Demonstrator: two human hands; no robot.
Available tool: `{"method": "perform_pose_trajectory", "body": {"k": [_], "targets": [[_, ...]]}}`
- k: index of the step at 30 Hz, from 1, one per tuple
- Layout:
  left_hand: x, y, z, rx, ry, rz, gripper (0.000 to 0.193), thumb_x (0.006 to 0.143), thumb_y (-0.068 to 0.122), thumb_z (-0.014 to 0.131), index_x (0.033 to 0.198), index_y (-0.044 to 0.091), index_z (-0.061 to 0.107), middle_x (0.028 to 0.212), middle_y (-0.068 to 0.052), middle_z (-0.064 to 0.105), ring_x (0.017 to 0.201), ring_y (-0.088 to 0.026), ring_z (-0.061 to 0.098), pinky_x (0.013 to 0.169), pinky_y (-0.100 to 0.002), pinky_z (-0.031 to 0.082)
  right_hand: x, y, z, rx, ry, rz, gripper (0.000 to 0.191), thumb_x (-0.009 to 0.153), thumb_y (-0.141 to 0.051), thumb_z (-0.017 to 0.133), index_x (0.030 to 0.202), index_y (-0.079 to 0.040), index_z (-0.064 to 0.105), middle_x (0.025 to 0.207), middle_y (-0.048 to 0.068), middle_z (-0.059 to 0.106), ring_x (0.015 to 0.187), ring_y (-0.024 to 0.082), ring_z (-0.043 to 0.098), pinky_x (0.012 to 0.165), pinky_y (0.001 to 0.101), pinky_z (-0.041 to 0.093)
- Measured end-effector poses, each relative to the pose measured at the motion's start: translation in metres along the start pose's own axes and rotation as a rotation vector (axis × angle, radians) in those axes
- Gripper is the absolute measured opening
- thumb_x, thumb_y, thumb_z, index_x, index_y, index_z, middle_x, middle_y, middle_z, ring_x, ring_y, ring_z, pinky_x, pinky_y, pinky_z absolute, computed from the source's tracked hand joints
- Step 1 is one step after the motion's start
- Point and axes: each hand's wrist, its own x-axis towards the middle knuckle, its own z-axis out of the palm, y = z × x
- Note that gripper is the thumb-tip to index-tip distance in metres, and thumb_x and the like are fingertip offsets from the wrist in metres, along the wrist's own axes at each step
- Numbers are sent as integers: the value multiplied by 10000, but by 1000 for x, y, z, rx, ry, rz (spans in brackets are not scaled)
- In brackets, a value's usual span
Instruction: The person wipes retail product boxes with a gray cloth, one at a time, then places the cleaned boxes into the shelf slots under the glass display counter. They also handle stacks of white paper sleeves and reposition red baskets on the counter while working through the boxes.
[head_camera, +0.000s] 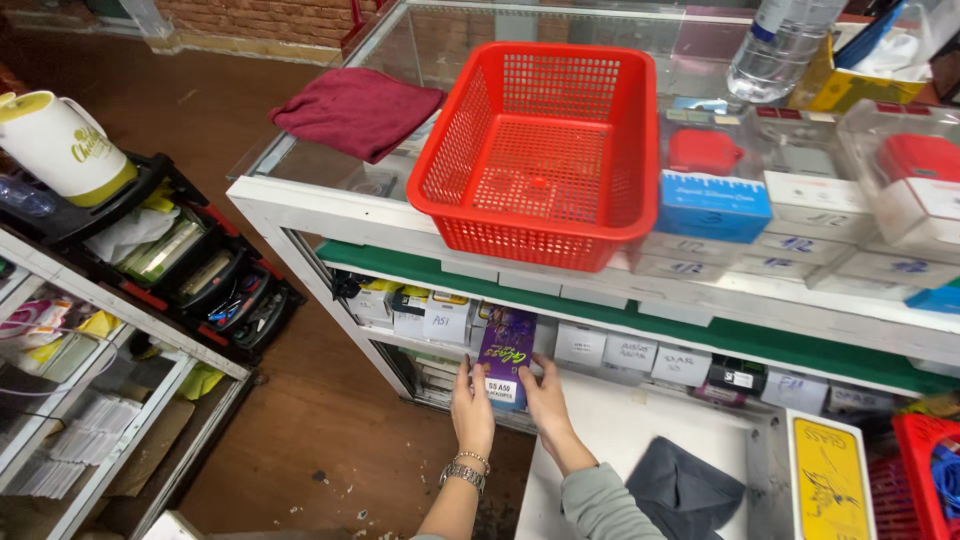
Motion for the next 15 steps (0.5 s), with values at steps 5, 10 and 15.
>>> {"method": "perform_pose_trajectory", "body": {"k": [5,10,15], "targets": [[50,6,5,162,-3,108,512,998,349,550,1404,36,553,1326,-182,661,1189,-316,653,987,-408,490,77,-16,25,-315,125,-30,545,1000,-401,563,1413,-48,520,1205,236,712,1119,350,680,959,409,508],[63,-4,13,203,-72,-27,457,977,296,559,1383,87,573,1272,-138,716,1183,-269,687,971,-392,532,125,-11,50,-643,86,-166,588,1025,-470,489,1453,-67,504,1386,274,590,1284,432,557,1054,462,444],[59,-16,22,233,-94,8,434,983,266,556,1387,109,553,1252,-127,725,1156,-260,692,950,-388,529,130,-7,51,-529,-53,31,672,1033,-509,469,1556,-101,360,1548,230,429,1443,388,375,1151,427,342]]}}
